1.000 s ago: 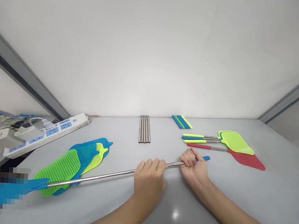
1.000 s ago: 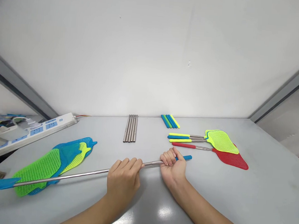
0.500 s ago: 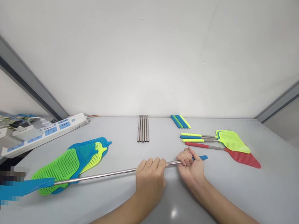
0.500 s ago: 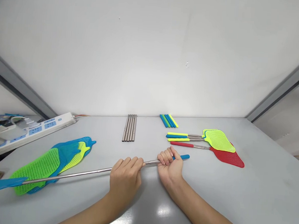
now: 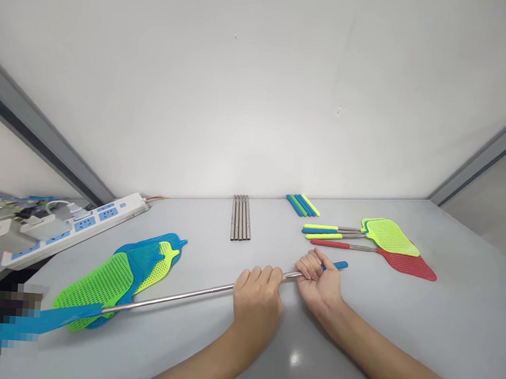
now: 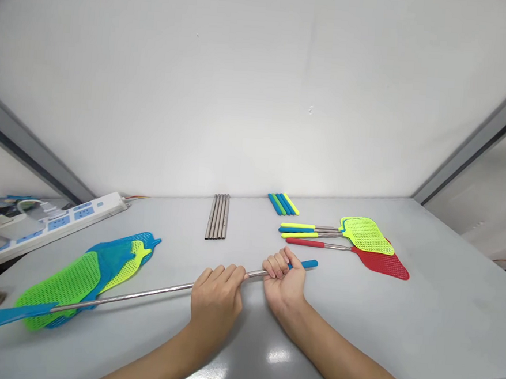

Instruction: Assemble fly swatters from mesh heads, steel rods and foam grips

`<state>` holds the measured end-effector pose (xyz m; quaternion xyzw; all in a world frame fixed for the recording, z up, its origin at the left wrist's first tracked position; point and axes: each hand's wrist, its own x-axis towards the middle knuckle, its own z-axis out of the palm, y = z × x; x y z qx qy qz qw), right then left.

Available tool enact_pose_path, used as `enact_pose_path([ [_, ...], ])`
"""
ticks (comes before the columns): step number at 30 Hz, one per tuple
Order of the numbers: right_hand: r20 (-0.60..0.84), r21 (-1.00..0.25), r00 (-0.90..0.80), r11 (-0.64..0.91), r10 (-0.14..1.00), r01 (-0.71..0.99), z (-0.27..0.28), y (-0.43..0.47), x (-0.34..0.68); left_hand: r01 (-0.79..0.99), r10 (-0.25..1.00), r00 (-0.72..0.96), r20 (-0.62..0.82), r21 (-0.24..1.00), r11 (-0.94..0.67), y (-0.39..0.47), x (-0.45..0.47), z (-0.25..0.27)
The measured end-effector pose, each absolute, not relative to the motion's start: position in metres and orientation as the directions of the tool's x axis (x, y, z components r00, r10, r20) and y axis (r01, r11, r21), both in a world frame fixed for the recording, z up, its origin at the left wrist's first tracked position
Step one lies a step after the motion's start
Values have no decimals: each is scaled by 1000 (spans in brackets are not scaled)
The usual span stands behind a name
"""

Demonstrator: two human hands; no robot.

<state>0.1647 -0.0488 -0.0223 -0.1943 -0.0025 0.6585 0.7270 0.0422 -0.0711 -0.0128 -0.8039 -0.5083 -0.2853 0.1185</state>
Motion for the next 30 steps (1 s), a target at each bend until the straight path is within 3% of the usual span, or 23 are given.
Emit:
enact_pose_path([
  [5,-289,-203,110,52,951,-978,-21,-50,162,886,745,323,584,90,-455,-73,46,-14],
  [10,-273,-255,118,46,955,-966,-21,-51,160,885,743,322,587,91,-456,-74,48,-16],
  [14,-278,-222,82,19,957,-975,-18,-50,164,874,748,344,567,96,-476,-72,46,-15],
  [20,-204,-294,65,3,977,-956,-9,-48,171,833,755,447,480,85,-547,-62,40,-11],
  [26,-118,-289,66,30,991,-957,-4,-42,179,799,762,540,357,68,-598,-54,32,-2],
  [30,-74,-325,67,39,995,-945,-3,-40,181,783,754,551,357,90,-615,-53,28,1],
])
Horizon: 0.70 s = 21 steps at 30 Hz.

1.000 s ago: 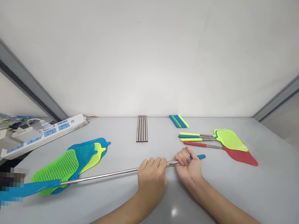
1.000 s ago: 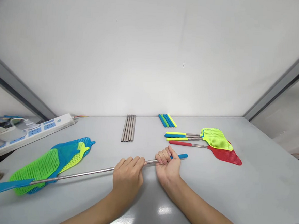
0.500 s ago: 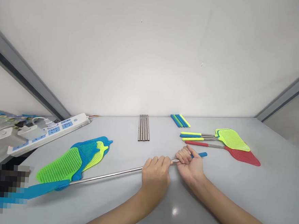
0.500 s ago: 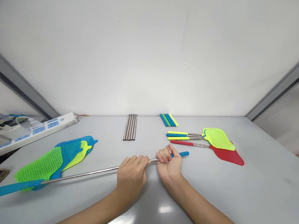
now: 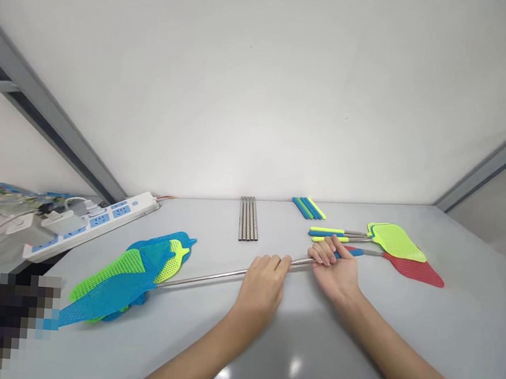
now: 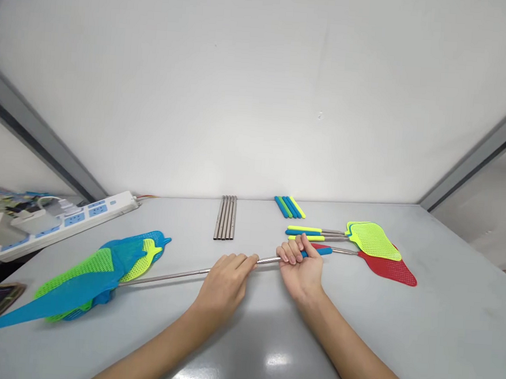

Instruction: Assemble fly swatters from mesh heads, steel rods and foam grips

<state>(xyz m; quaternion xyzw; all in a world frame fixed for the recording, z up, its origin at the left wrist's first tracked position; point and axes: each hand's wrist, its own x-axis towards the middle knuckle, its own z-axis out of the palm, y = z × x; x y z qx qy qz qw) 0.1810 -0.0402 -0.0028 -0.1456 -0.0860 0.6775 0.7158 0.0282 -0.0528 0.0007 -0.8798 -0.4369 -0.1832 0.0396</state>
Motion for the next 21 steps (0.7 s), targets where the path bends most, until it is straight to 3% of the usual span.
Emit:
enact_pose_path([
  [6,-100,-348,79,40,992,-937,-11,-43,171,796,745,482,461,124,-592,-55,31,-8],
  [12,-160,-261,80,36,984,-965,-18,-47,165,841,742,389,547,119,-528,-67,39,-15],
  [21,-182,-246,119,71,976,-967,-11,-53,158,851,762,338,552,166,-498,-72,40,-13],
])
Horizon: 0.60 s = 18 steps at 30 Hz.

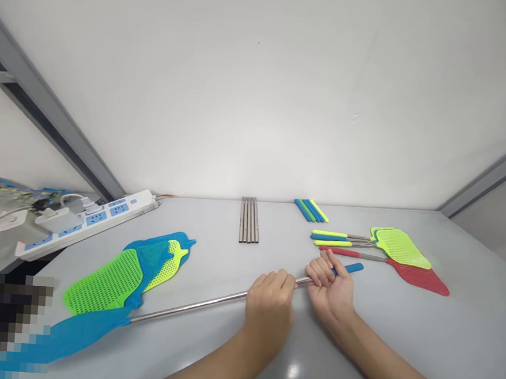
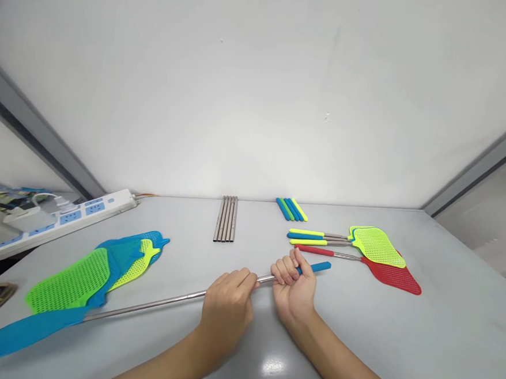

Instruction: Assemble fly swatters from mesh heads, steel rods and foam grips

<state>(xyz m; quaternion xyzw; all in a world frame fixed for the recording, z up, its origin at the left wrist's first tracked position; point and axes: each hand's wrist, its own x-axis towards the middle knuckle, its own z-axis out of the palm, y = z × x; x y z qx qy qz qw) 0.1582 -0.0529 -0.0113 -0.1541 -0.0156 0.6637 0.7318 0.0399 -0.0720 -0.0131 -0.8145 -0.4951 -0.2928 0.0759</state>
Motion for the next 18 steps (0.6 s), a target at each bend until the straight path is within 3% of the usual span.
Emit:
enact_pose_path([
  [11,-220,-206,70,24,973,-978,-12,-44,169,804,743,478,469,107,-585,-57,36,-5],
  [18,-98,-222,78,55,992,-973,-5,-43,178,766,708,531,465,93,-636,-50,33,2],
])
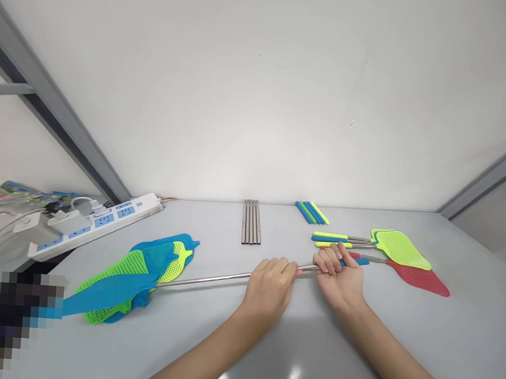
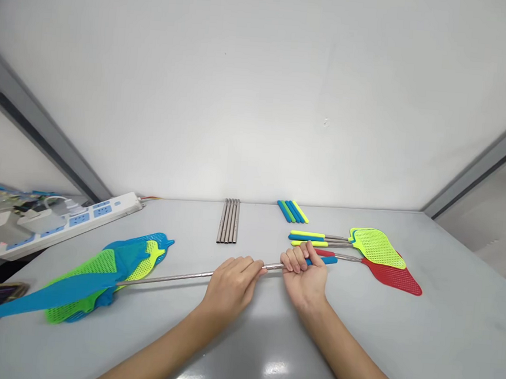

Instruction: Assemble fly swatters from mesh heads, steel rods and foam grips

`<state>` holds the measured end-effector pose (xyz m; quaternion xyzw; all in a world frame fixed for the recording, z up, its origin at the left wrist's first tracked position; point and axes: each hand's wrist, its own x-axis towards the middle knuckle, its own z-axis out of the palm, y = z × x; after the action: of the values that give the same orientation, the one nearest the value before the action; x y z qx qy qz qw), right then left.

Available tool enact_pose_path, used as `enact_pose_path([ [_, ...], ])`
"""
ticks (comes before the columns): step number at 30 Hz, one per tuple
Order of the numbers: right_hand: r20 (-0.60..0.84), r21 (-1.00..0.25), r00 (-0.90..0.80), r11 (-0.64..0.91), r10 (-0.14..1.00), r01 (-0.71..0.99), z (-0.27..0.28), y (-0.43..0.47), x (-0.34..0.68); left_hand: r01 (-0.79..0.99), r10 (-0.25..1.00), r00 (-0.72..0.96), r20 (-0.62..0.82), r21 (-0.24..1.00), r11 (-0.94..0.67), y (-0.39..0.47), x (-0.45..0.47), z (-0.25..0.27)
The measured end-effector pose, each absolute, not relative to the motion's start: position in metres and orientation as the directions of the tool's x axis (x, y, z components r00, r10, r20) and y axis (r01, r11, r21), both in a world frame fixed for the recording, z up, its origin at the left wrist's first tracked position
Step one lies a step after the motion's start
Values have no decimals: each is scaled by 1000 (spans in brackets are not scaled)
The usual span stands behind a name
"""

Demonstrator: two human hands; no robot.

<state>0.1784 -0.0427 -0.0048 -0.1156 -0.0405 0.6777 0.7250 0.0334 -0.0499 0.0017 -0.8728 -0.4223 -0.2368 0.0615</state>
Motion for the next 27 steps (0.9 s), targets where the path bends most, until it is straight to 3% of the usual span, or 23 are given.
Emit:
enact_pose_path([
  [6,-107,-206,69,46,992,-978,-5,-43,177,769,709,529,466,90,-633,-45,30,6],
  [12,-32,-284,100,87,994,-955,2,-46,177,794,739,519,429,79,-603,-43,29,9],
  [27,29,-365,142,142,990,-920,21,-55,176,802,687,474,551,51,-595,-37,28,18],
])
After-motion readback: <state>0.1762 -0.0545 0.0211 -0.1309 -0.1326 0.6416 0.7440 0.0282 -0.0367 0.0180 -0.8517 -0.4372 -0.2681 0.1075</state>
